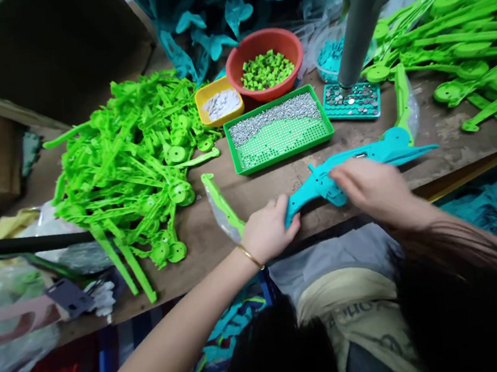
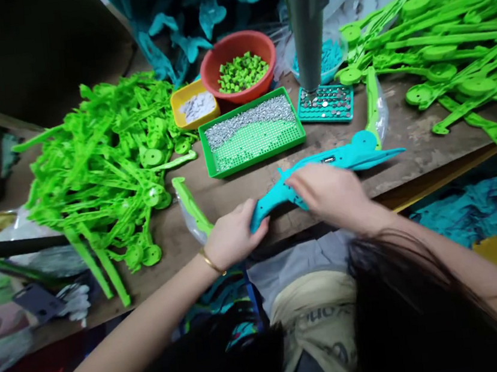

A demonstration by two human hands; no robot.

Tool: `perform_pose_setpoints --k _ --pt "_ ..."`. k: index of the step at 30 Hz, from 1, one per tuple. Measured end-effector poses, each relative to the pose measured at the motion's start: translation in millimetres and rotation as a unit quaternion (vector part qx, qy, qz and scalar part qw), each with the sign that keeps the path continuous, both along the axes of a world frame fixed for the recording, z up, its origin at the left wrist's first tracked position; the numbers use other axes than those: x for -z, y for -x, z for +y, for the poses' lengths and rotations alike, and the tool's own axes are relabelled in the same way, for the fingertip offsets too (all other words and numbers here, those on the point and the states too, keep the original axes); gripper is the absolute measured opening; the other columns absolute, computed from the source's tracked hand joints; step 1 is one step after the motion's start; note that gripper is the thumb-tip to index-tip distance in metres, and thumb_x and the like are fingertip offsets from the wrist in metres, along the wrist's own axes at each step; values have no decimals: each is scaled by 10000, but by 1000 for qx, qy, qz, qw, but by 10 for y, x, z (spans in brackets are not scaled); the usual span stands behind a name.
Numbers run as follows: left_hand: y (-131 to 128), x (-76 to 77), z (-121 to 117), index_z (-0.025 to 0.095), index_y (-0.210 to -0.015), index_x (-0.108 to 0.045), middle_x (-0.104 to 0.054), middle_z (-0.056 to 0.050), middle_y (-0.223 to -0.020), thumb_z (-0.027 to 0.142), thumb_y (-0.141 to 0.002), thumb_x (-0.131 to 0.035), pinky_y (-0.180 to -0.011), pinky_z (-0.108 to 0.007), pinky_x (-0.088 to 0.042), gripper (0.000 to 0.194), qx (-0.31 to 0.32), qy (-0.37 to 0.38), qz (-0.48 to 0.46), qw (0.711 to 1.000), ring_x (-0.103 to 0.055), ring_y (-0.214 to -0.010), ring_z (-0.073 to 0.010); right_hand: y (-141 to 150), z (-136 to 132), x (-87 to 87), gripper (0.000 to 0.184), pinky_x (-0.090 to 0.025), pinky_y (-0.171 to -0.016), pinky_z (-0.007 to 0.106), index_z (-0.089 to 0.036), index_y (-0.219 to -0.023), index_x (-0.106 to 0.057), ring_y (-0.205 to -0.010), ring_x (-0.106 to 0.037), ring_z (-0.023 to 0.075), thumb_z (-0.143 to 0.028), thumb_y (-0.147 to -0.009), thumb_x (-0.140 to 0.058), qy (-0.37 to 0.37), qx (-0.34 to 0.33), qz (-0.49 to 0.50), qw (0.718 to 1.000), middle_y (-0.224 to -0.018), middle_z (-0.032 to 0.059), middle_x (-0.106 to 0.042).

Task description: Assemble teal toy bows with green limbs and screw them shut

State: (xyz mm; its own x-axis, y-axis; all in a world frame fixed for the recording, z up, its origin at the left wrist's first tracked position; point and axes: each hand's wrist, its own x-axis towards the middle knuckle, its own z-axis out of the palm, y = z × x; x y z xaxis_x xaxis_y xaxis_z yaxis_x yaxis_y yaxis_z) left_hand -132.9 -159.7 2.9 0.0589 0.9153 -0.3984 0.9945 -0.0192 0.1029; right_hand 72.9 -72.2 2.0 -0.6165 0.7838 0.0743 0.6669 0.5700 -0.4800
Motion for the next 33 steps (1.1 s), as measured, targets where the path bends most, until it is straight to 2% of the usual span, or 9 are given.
perform_pose_setpoints --k 2,5,10,13,15,20,24,29,33 --pt "52 -1 -67 196 -1128 -473 -650 -84 -1003 434 -938 -380 -683 -340 -501 318 5 -13 15 1000 -670 -891 -263 -151 410 -79 589 -394 -754 337 -155 -936 -690 -913 -631 247 -520 -973 -230 -89 -5 -123 988 -950 148 -710" --pt "65 37 -109 194 -1166 -459 -642 -84 -1015 430 -938 -385 -678 -335 -500 337 14 -26 26 999 -664 -902 -258 -229 756 -22 738 -398 -673 335 -165 -870 -708 -827 -663 261 -626 -937 -135 -51 -22 -268 962 -840 143 -724" --pt "14 141 -56 198 -1124 -467 -644 -75 -1003 422 -942 -378 -693 -333 -504 303 25 -14 6 1000 -663 -899 -246 -283 729 178 809 -415 -638 341 -186 -933 -723 -831 -688 285 -641 -921 -54 -9 -24 -308 951 -866 149 -735" --pt "17 166 4 205 -1115 -463 -646 -76 -1022 414 -945 -367 -710 -327 -504 286 26 2 -4 1000 -665 -911 -241 -355 738 185 746 -415 -638 326 -197 -940 -712 -823 -685 267 -638 -927 -111 16 -9 -287 958 -872 137 -733" --pt "42 160 45 208 -1106 -463 -649 -78 -1027 413 -949 -354 -728 -333 -504 280 23 19 -18 999 -667 -920 -245 -385 931 104 673 -411 -637 322 -211 -950 -695 -827 -676 261 -629 -932 -168 29 15 -240 970 -901 124 -731" --pt "125 132 109 234 -1091 -465 -663 -62 -1019 427 -942 -376 -782 -333 -499 260 -4 61 -59 996 -671 -945 -246 -286 2008 -167 357 -423 -805 353 -182 -1094 -644 -1025 -615 273 -357 -942 -372 -57 158 -113 979 -1127 129 -682" --pt "167 136 106 242 -1137 -461 -668 -64 -1049 411 -938 -380 -791 -332 -499 273 -17 68 -75 995 -673 -957 -244 -33 2645 -109 326 -351 -975 451 -79 -1017 -676 -1158 -531 346 -333 -860 -544 -48 215 -117 968 -1184 225 -629" --pt "177 142 80 238 -1104 -485 -665 -69 -1055 399 -930 -392 -808 -340 -501 254 -31 73 -80 994 -673 -961 -250 134 2773 -8 220 -380 -965 456 -92 -914 -681 -1101 -580 327 -276 -832 -590 -11 241 -63 968 -1069 208 -679" --pt "195 126 91 230 -1125 -480 -663 -74 -1071 402 -934 -390 -824 -342 -498 273 -26 67 -82 994 -668 -983 -251 -44 2788 -216 235 -478 -800 339 -87 -958 -634 -947 -651 239 -289 -872 -553 43 241 32 969 -1009 173 -701"
